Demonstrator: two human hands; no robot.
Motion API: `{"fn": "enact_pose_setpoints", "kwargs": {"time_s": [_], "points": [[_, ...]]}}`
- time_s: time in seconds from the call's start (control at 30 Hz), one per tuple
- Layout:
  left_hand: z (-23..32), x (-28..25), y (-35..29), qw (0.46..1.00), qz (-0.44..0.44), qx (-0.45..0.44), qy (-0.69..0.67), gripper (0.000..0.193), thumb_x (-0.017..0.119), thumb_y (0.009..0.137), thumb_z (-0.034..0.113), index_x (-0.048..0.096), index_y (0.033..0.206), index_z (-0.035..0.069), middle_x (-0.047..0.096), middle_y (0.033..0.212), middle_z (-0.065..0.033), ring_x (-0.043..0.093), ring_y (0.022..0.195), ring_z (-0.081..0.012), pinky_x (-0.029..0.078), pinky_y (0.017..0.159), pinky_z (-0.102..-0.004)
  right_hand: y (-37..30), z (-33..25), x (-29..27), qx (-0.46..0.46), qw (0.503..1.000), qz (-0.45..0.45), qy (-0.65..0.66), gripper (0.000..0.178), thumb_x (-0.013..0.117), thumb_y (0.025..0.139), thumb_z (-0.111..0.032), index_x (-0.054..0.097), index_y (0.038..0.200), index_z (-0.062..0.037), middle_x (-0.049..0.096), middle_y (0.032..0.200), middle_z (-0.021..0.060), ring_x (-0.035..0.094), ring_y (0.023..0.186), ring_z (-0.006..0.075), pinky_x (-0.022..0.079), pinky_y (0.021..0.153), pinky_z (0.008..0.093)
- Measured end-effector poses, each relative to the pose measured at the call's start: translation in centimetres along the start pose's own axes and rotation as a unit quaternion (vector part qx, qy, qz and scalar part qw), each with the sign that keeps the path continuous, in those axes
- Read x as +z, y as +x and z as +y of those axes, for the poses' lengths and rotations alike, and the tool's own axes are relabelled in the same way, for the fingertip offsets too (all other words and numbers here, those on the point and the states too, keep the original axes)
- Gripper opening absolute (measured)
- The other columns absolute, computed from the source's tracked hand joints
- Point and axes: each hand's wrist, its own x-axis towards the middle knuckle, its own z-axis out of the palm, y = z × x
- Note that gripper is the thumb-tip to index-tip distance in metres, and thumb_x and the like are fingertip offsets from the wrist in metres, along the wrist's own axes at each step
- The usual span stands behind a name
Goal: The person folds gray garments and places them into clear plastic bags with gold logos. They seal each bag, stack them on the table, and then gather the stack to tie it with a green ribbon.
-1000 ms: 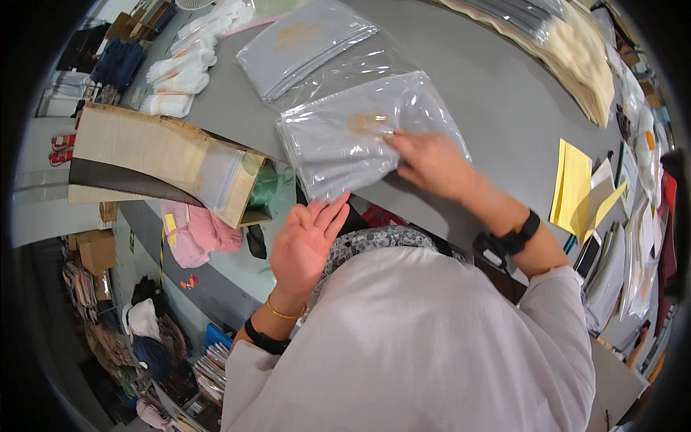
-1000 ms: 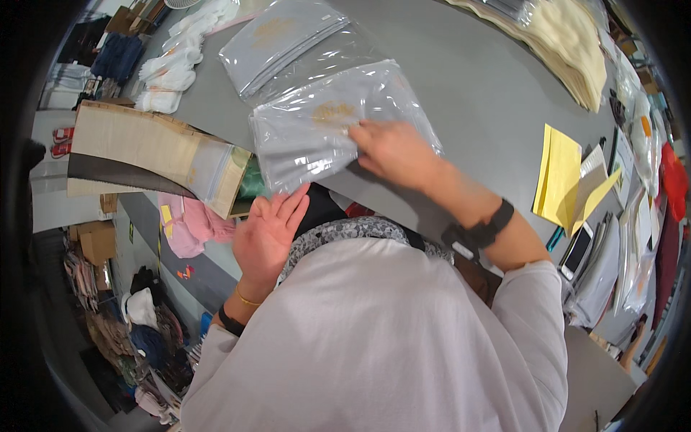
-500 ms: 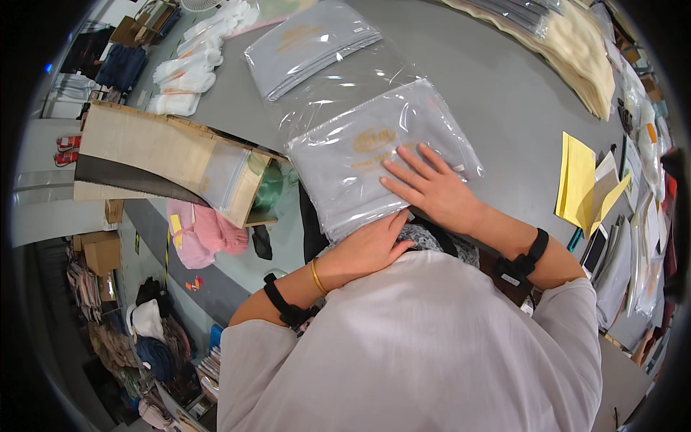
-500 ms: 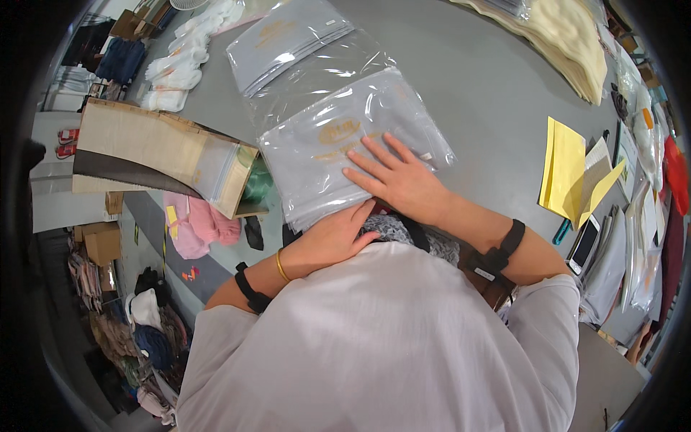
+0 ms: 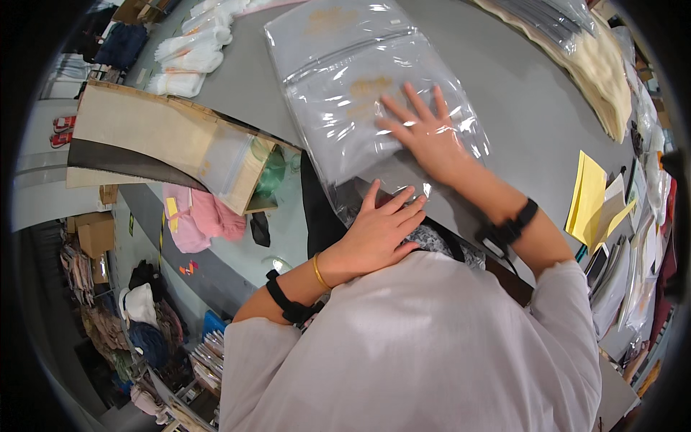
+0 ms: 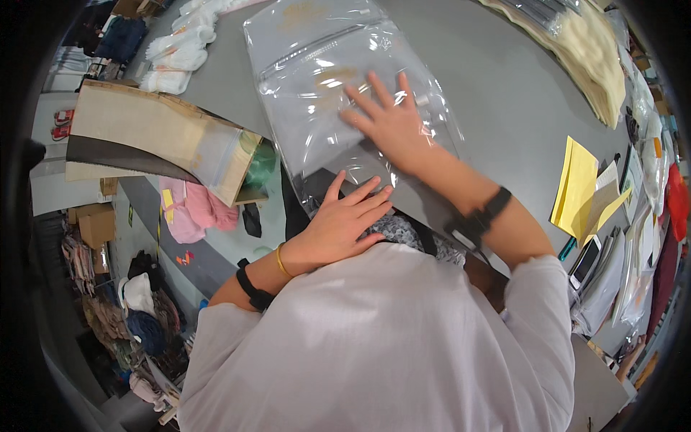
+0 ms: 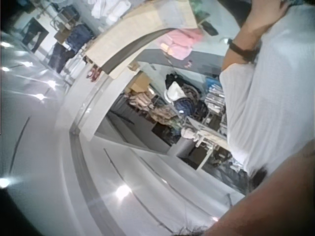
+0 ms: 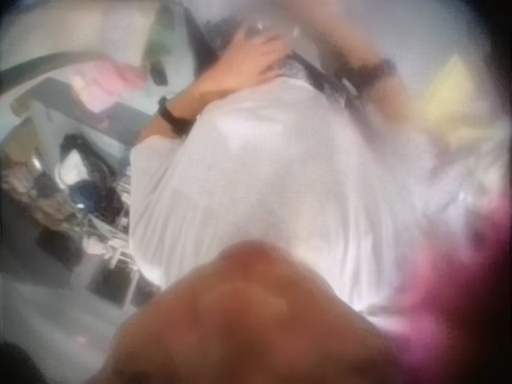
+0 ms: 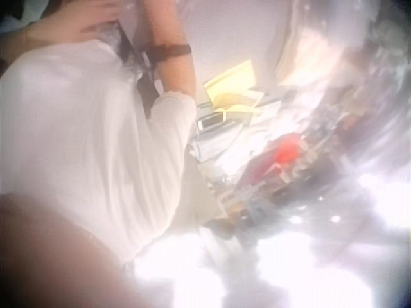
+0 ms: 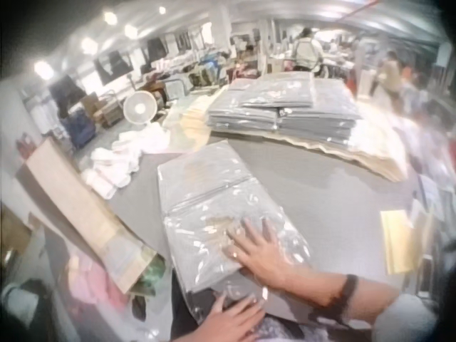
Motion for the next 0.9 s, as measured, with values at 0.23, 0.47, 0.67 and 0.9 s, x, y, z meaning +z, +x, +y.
{"fn": "enact_pose_setpoints", "kwargs": {"time_s": [0.23, 0.47, 0.67, 0.9], "points": [[-3.5, -1.0, 2.0, 0.999, 0.043, -0.006, -0.031, 0.052, 0.072, 0.09, 0.035, 0.063, 0.133, 0.007, 0.05, 0.154, -0.0082, 0.037, 0.148, -0.03, 0.015, 0.119, -0.0685, 4.6, 0.0, 1.2, 0.011, 0.998, 0.044, 0.053, 0.076, 0.062, 0.085, -0.002, 0.042, 0.153, -0.0288, 0.037, 0.163, 0.0027, 0.029, 0.153, 0.0297, 0.017, 0.123, 0.0628], [-4.1, -2.7, 2.7, 0.997, -0.008, 0.071, -0.018, 0.045, 0.074, 0.088, 0.031, 0.066, 0.125, 0.005, 0.056, 0.146, -0.0093, 0.043, 0.143, -0.0287, 0.023, 0.119, -0.0606, 8.7, -0.7, -0.2, -0.011, 0.997, 0.064, 0.052, 0.067, 0.069, 0.086, -0.007, 0.047, 0.148, -0.0214, 0.037, 0.162, 0.0046, 0.029, 0.153, 0.0289, 0.018, 0.126, 0.0566], [-11.3, -9.7, 2.1, 0.972, 0.223, -0.011, -0.073, 0.027, 0.067, 0.093, 0.014, 0.07, 0.119, 0.005, 0.07, 0.122, -0.0145, 0.065, 0.114, -0.0352, 0.05, 0.098, -0.0451, -3.5, -1.2, 0.4, 0.032, 0.96, 0.037, 0.277, 0.042, 0.067, 0.083, -0.002, 0.065, 0.124, -0.0141, 0.05, 0.145, 0.0103, 0.044, 0.137, 0.0334, 0.039, 0.113, 0.0472], [-19.1, -7.1, 6.5, 0.992, 0.092, -0.004, 0.084, 0.056, 0.045, 0.106, 0.038, 0.04, 0.158, 0.018, 0.028, 0.168, -0.0104, 0.018, 0.157, -0.0312, 0.006, 0.127, -0.0513, -7.3, -1.9, -1.5, 0.03, 0.895, -0.012, 0.445, 0.021, 0.062, 0.082, 0.005, 0.068, 0.096, -0.0082, 0.064, 0.111, 0.004, 0.055, 0.106, 0.0285, 0.048, 0.091, 0.0391]]}}
